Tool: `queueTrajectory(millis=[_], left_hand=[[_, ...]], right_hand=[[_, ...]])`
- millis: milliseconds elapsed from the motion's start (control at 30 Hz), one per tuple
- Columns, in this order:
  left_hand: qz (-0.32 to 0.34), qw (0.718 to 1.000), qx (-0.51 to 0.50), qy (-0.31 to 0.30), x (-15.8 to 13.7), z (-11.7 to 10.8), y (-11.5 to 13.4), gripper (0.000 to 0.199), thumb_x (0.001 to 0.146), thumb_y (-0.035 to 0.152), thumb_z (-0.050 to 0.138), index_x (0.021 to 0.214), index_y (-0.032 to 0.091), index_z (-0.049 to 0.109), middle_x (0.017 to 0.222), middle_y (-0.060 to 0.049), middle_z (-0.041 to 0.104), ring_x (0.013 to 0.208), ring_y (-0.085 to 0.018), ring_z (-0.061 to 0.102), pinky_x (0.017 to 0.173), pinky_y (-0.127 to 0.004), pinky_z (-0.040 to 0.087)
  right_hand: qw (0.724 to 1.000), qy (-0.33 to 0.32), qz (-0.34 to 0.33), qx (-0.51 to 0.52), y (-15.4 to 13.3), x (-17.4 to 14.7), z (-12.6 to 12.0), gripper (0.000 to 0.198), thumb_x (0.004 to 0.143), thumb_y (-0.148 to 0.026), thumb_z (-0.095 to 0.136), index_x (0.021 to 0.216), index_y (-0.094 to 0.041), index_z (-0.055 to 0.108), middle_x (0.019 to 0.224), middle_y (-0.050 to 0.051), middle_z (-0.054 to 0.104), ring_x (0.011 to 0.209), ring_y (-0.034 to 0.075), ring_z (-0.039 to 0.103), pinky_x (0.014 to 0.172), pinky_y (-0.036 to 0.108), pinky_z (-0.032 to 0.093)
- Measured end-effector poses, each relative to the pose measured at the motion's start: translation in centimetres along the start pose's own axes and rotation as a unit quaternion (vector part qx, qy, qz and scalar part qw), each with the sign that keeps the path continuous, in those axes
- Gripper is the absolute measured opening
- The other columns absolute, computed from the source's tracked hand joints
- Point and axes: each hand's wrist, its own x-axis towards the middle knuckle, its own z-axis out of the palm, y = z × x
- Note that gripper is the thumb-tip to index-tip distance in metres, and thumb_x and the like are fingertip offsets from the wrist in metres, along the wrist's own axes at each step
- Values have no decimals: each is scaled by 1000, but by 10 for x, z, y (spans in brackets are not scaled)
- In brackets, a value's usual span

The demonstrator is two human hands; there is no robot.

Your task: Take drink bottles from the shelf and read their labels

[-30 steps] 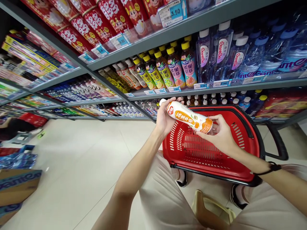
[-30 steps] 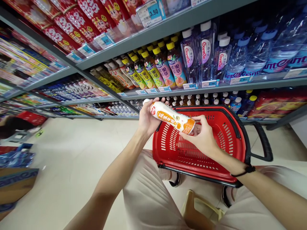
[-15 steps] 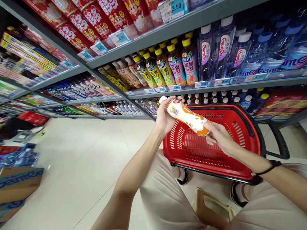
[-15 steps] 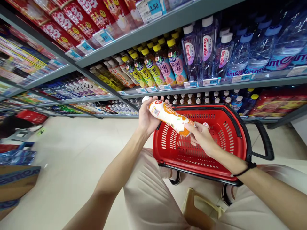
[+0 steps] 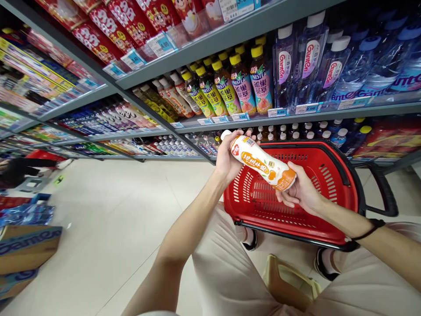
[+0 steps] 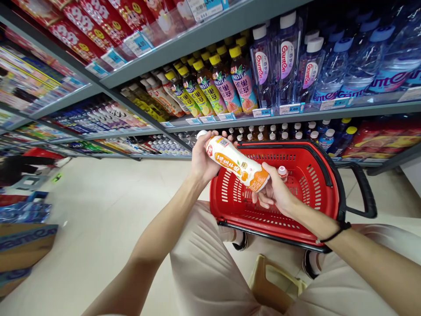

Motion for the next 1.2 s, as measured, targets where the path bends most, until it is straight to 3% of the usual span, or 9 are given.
queueTrajectory(millis=[167, 333, 433, 567, 700, 867, 1200], left_hand=[[-8, 1000, -9, 21, 3, -2, -1, 15, 89, 36, 69, 82, 23, 66, 91, -4, 72, 108, -24, 71, 108, -44, 57], [-16, 997, -7, 72, 11, -10, -1, 17, 85, 33, 72, 77, 23, 61, 83, -3, 70, 106, -24, 73, 106, -43, 59], [-12, 997, -8, 76, 14, -15, -1, 18, 81, 32, 75, 77, 23, 60, 83, -2, 70, 104, -24, 73, 105, -43, 59], [-8, 998, -12, 68, 14, -15, -1, 18, 82, 32, 76, 77, 23, 62, 83, -1, 70, 100, -22, 74, 104, -41, 59], [-3, 998, -3, 70, 12, -12, 0, 15, 87, 30, 69, 76, 23, 63, 84, -3, 71, 103, -23, 73, 104, -41, 59], [2, 998, 6, 58, 12, -13, -2, 16, 88, 32, 70, 77, 23, 64, 87, -3, 71, 107, -23, 72, 106, -40, 56], [0, 998, -42, 51, 12, -15, -2, 13, 83, 26, 77, 77, 19, 67, 84, -1, 68, 84, -17, 69, 99, -34, 57]], right_hand=[[1000, -25, 15, -1, 0, -1, 0, 69, 88, -83, 49, 84, -17, 67, 63, 10, 66, 43, 13, 41, 41, 27, 36], [999, 8, -46, -27, 7, 2, 3, 57, 76, -62, 84, 109, -21, 62, 88, 4, 64, 64, 15, 52, 42, 25, 44], [992, 42, -97, -70, 12, 6, 3, 66, 72, -51, 92, 116, -23, 52, 95, 2, 65, 64, 13, 56, 42, 24, 45], [989, 50, -104, -90, 14, 7, 1, 70, 73, -55, 91, 110, -24, 40, 103, 5, 71, 52, 13, 63, 40, 25, 42], [991, 46, -79, -101, 8, 3, 1, 73, 71, -61, 91, 104, -24, 38, 96, 5, 73, 50, 14, 64, 42, 25, 42], [993, 35, -66, -89, 3, 0, 1, 70, 75, -65, 87, 110, -21, 45, 91, 7, 75, 52, 15, 64, 43, 25, 40], [998, 0, -48, -38, 9, 0, 0, 62, 84, -69, 75, 111, -17, 55, 81, 9, 75, 47, 13, 60, 43, 23, 40]])
